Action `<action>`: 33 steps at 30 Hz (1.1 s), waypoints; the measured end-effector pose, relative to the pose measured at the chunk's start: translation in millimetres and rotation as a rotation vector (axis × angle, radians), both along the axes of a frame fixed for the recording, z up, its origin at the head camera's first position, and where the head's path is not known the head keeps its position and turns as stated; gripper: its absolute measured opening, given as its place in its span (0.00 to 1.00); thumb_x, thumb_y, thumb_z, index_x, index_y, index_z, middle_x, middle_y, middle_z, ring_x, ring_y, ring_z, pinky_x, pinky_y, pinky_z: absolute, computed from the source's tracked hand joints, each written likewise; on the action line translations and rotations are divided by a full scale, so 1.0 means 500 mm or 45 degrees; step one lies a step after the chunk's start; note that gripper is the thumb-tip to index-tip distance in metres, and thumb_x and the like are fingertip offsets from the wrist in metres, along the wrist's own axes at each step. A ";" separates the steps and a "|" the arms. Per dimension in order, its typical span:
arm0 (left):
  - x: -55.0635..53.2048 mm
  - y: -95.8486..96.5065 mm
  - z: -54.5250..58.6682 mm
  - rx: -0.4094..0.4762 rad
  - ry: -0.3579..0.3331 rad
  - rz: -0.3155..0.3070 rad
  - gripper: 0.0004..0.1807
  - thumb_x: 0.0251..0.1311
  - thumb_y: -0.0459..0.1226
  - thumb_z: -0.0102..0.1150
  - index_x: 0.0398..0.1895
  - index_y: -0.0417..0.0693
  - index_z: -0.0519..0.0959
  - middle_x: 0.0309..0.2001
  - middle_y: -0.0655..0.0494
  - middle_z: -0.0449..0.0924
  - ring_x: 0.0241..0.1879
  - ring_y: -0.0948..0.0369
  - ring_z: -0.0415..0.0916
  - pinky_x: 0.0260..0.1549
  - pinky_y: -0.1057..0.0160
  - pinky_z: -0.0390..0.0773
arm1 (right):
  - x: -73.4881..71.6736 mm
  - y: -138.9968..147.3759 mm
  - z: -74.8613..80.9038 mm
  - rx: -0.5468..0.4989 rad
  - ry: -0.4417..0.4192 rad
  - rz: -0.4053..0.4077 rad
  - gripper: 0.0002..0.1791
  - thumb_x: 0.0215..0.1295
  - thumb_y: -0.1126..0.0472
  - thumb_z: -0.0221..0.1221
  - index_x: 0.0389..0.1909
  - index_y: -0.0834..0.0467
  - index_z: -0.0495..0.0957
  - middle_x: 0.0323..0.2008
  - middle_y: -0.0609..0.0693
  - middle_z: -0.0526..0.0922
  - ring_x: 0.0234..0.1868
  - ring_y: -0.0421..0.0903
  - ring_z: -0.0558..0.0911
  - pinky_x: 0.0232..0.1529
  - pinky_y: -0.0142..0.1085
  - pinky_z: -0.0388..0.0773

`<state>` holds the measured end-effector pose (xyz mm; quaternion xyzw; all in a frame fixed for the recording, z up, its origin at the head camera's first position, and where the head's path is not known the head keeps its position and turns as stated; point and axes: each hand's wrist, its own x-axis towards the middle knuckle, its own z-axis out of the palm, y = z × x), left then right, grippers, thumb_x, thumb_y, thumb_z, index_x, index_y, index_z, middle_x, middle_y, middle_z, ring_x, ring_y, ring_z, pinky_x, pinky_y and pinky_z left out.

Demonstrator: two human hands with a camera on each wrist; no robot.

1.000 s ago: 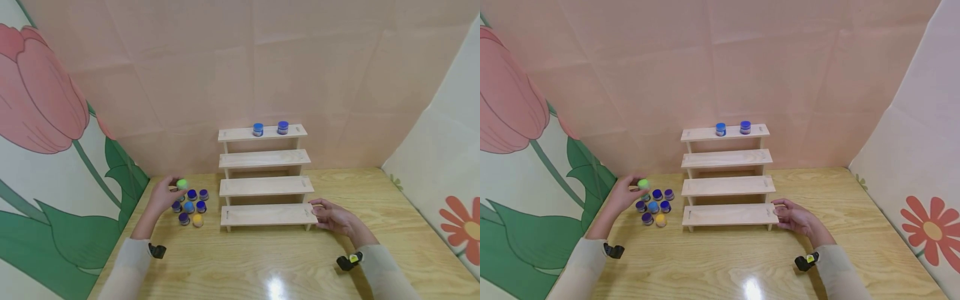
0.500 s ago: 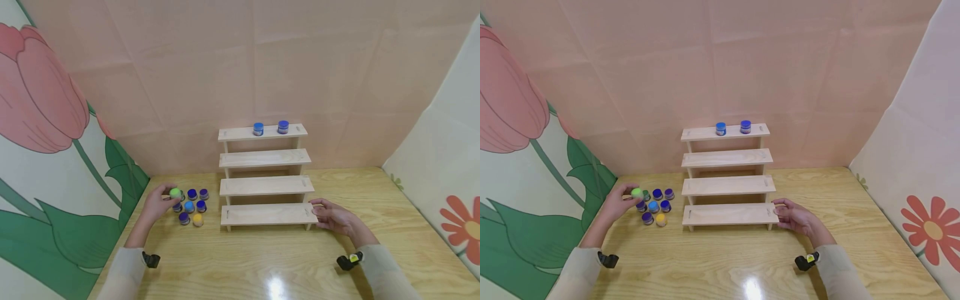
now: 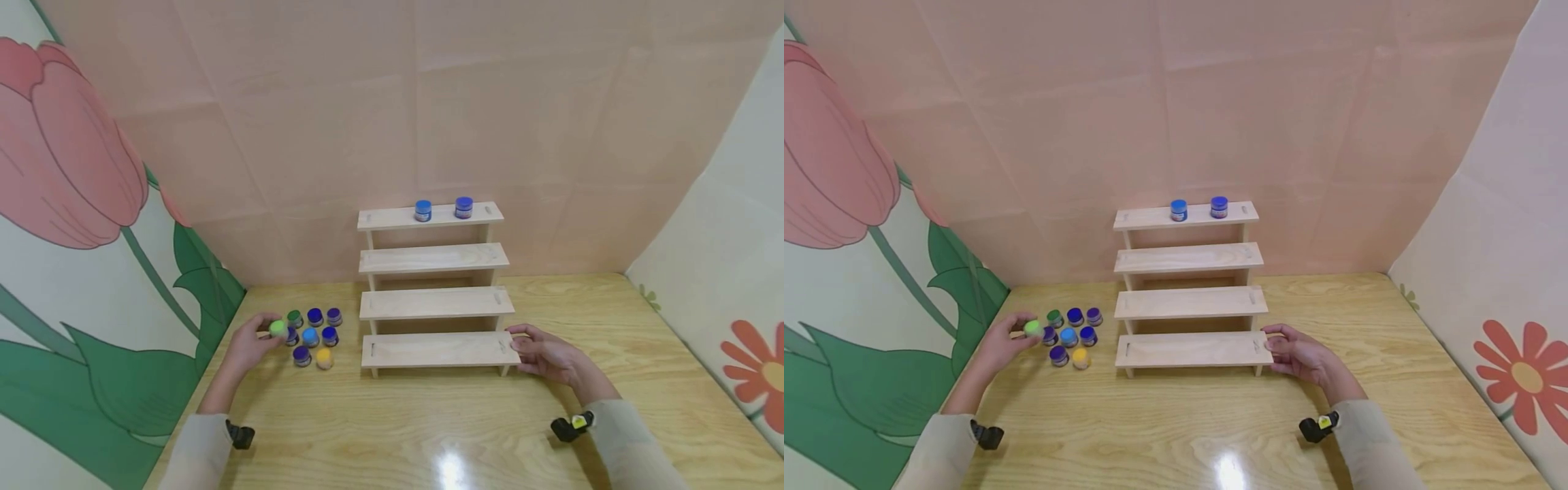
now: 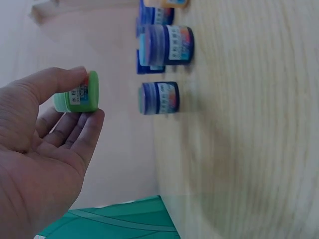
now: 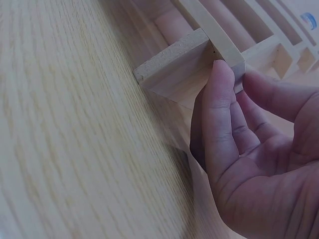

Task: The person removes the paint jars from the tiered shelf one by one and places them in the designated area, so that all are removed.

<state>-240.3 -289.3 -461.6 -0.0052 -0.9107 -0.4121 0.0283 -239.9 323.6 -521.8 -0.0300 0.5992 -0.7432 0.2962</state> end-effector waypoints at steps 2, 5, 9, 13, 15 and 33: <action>0.000 -0.005 -0.006 -0.010 -0.013 0.006 0.25 0.64 0.33 0.66 0.63 0.36 0.72 0.58 0.37 0.76 0.61 0.42 0.72 0.59 0.45 0.78 | 0.000 0.000 0.000 0.000 -0.003 -0.001 0.14 0.77 0.65 0.52 0.56 0.44 0.72 0.46 0.46 0.84 0.44 0.42 0.85 0.44 0.35 0.86; -0.001 -0.012 -0.018 -0.021 -0.027 0.002 0.25 0.64 0.33 0.66 0.63 0.36 0.73 0.58 0.37 0.77 0.61 0.41 0.72 0.58 0.46 0.79 | 0.000 0.000 -0.001 -0.002 -0.005 0.001 0.14 0.77 0.65 0.51 0.56 0.44 0.72 0.46 0.46 0.84 0.44 0.42 0.85 0.44 0.35 0.86; 0.000 -0.020 -0.031 -0.031 -0.050 0.003 0.24 0.65 0.34 0.66 0.62 0.37 0.73 0.57 0.38 0.78 0.61 0.40 0.72 0.58 0.44 0.77 | 0.000 0.000 -0.003 -0.007 -0.002 0.008 0.15 0.78 0.66 0.51 0.56 0.44 0.72 0.46 0.46 0.84 0.44 0.42 0.85 0.45 0.35 0.86; 0.002 -0.025 -0.042 -0.034 -0.083 0.002 0.25 0.65 0.34 0.66 0.63 0.37 0.73 0.58 0.37 0.77 0.62 0.40 0.72 0.59 0.44 0.76 | 0.000 0.000 -0.003 -0.010 -0.003 0.005 0.15 0.78 0.66 0.51 0.56 0.44 0.72 0.46 0.46 0.84 0.44 0.42 0.85 0.45 0.35 0.86; 0.002 -0.026 -0.046 -0.033 -0.103 0.000 0.25 0.65 0.34 0.65 0.63 0.36 0.72 0.58 0.37 0.77 0.62 0.39 0.71 0.59 0.43 0.76 | 0.000 0.000 -0.003 -0.010 -0.007 -0.001 0.15 0.78 0.66 0.51 0.56 0.44 0.72 0.46 0.46 0.84 0.44 0.42 0.85 0.44 0.35 0.86; 0.002 -0.028 -0.078 -0.082 -0.173 -0.013 0.22 0.61 0.32 0.69 0.58 0.38 0.76 0.58 0.36 0.77 0.59 0.39 0.73 0.57 0.41 0.75 | 0.002 -0.003 0.001 -0.009 -0.013 -0.021 0.15 0.77 0.67 0.51 0.55 0.45 0.72 0.45 0.47 0.84 0.44 0.43 0.85 0.44 0.36 0.86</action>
